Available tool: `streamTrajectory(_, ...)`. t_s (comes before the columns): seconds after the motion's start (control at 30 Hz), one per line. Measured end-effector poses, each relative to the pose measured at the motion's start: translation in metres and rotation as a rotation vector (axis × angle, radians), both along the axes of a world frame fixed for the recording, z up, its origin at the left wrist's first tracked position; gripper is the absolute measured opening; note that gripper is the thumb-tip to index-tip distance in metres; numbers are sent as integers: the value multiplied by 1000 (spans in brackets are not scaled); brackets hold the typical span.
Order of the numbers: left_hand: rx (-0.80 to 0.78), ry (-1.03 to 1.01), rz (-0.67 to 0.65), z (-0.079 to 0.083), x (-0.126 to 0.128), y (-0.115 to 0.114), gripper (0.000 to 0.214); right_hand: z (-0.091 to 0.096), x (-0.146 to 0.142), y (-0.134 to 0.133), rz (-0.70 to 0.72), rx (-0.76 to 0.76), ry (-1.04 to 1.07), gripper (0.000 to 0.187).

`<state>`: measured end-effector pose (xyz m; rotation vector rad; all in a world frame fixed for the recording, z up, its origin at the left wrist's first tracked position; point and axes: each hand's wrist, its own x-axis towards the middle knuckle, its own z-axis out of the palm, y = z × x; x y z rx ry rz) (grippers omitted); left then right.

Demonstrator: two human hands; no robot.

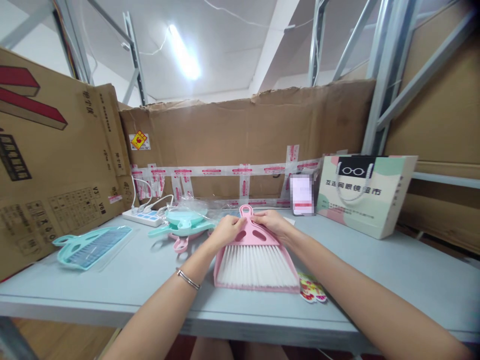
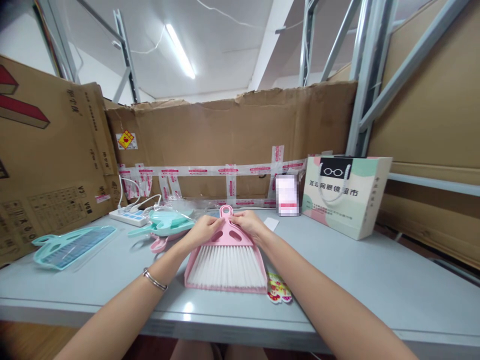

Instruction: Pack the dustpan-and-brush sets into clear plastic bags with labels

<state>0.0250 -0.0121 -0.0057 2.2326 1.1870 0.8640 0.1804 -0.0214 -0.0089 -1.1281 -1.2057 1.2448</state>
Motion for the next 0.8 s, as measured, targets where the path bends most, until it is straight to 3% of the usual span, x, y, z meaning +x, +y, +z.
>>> streamTrajectory(0.17, -28, -58, 18, -1, -2, 4, 42, 1, 6, 5, 106, 51, -24, 13)
streamTrajectory(0.23, -51, -111, 38, 0, -6, 5, 44, 5, 26, 11, -5, 134, -177, 17)
streamTrajectory(0.33, -92, -214, 94, 3, -17, 9, 46, 5, 71, 20, -376, 226, -591, 22)
streamTrajectory(0.4, -122, -298, 126, 6, -26, 11, 46, 0, 95, 22, -487, 103, -874, 34)
streamTrajectory(0.5, -156, -416, 165, 9, -35, 15, 47, -10, 104, 20, -309, -51, -1111, 48)
streamTrajectory(0.6, -163, -486, 175, 8, -36, 17, 48, -15, 89, 19, -155, -73, -1194, 42)
streamTrajectory(0.7, -172, -510, 160, 6, -35, 18, 46, -16, 80, 21, -166, -72, -1120, 25)
streamTrajectory(0.8, -180, -524, 167, 4, -36, 21, 46, -15, 86, 25, -282, -5, -1037, 16)
